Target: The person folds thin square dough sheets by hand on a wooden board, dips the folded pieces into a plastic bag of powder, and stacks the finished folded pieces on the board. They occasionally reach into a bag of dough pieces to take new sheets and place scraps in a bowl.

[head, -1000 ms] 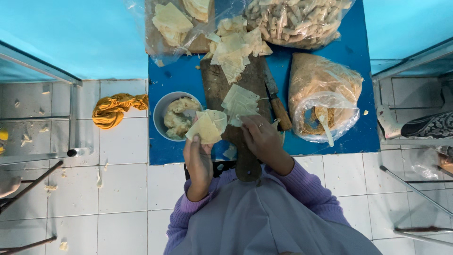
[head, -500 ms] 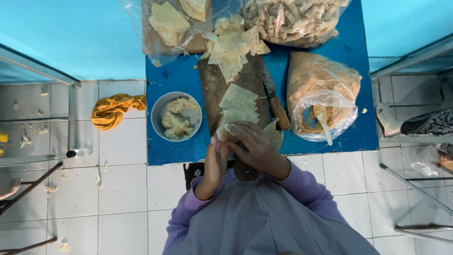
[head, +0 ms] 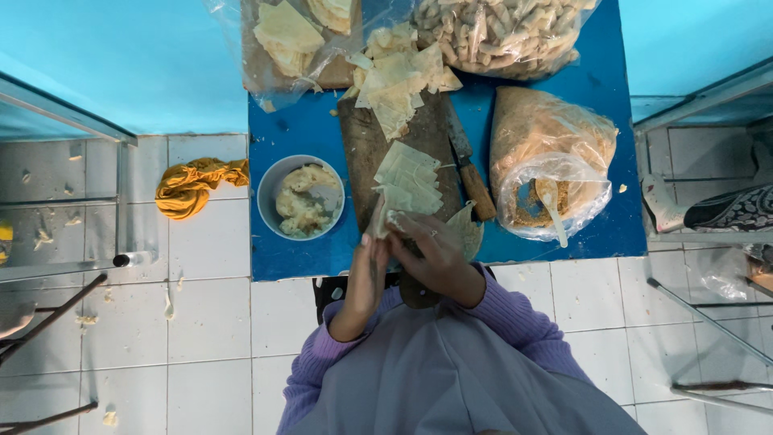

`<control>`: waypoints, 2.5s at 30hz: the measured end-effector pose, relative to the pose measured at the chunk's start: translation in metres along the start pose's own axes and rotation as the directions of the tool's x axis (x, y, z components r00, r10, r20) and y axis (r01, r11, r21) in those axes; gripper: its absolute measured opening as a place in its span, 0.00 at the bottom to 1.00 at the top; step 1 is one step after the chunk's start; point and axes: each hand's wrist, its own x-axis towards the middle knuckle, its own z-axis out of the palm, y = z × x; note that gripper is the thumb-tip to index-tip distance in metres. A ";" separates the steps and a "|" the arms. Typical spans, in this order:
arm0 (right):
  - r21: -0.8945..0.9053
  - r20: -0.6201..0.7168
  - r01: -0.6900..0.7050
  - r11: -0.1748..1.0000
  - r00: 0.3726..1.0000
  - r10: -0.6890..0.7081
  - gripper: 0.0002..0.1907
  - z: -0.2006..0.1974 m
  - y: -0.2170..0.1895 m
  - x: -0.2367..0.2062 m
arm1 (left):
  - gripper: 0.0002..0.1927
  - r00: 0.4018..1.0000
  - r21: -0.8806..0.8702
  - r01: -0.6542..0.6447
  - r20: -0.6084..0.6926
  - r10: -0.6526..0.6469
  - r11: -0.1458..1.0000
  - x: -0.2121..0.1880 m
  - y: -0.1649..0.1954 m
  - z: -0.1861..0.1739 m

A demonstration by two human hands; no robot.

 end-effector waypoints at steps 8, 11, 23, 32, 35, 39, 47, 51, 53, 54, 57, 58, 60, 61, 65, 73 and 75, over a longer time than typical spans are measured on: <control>0.651 -0.004 -0.474 0.593 0.779 0.627 0.25 -0.018 0.036 -0.004 | 0.30 0.986 -0.110 -0.048 -0.163 0.029 0.993 0.006 0.003 -0.006; 0.586 -0.167 -0.376 0.718 0.811 0.561 0.22 -0.028 0.048 -0.006 | 0.29 0.981 -0.095 -0.080 -0.182 0.062 0.992 0.004 0.008 -0.006; -0.154 0.107 0.055 0.987 0.994 -0.038 0.18 -0.023 0.033 -0.013 | 0.28 0.932 0.034 -0.232 -0.278 0.232 0.972 -0.005 0.012 -0.014; 0.316 0.086 -0.395 0.863 0.918 0.388 0.23 -0.029 0.029 -0.023 | 0.26 0.972 0.227 -0.121 -0.171 0.162 0.966 0.006 -0.003 -0.011; 0.562 0.203 -0.552 0.616 0.814 0.544 0.26 -0.031 0.033 -0.026 | 0.25 0.985 0.481 -0.099 -0.075 0.153 0.871 0.011 -0.006 -0.003; 0.436 0.133 -0.573 0.694 0.803 0.580 0.27 -0.027 0.043 -0.026 | 0.23 0.932 0.862 -0.227 0.056 0.359 0.454 0.015 -0.004 0.010; 0.045 0.123 -0.460 0.887 0.883 0.452 0.30 -0.026 0.040 -0.015 | 0.20 0.924 0.952 -0.173 0.068 0.377 0.252 0.016 0.001 0.021; -0.227 0.188 -0.305 0.925 0.918 0.348 0.29 -0.045 0.027 0.008 | 0.16 0.916 0.976 -0.185 0.129 0.380 0.116 0.015 0.008 0.021; -0.279 0.166 -0.151 0.948 0.965 0.203 0.28 -0.065 0.021 0.023 | 0.15 0.917 0.980 -0.193 0.164 0.363 0.044 0.014 0.012 0.021; -0.306 0.160 -0.075 0.949 0.979 0.130 0.28 -0.073 0.019 0.031 | 0.15 0.915 0.978 -0.209 0.191 0.356 0.014 0.013 0.014 0.020; -0.342 0.275 -0.083 0.936 0.944 0.184 0.25 -0.081 0.028 0.062 | 0.16 0.920 0.977 -0.215 0.206 0.333 -0.010 0.012 0.017 0.019; -0.309 0.295 -0.026 0.951 0.948 0.122 0.26 -0.077 0.037 0.075 | 0.17 0.924 0.978 -0.208 0.200 0.327 -0.008 0.012 0.017 0.019; -0.270 0.326 0.050 0.962 0.944 0.043 0.24 -0.059 0.063 0.102 | 0.16 0.925 0.980 -0.200 0.190 0.328 -0.002 0.012 0.016 0.018; -0.265 0.340 0.068 0.962 0.940 0.027 0.22 -0.047 0.076 0.113 | 0.16 0.927 0.981 -0.196 0.184 0.328 0.002 0.011 0.016 0.018; -0.390 0.349 0.304 0.869 0.922 -0.166 0.28 0.000 0.127 0.144 | 0.19 0.926 0.979 -0.205 0.188 0.329 0.018 0.007 0.019 0.018; -0.173 0.266 0.112 0.978 0.962 -0.063 0.26 -0.011 0.138 0.159 | 0.22 0.934 0.964 -0.206 0.142 0.329 0.168 0.006 0.026 0.017; -0.070 0.188 0.089 0.994 0.979 -0.074 0.27 -0.035 0.124 0.154 | 0.22 0.960 0.869 -0.162 0.029 0.279 0.468 0.005 0.027 0.014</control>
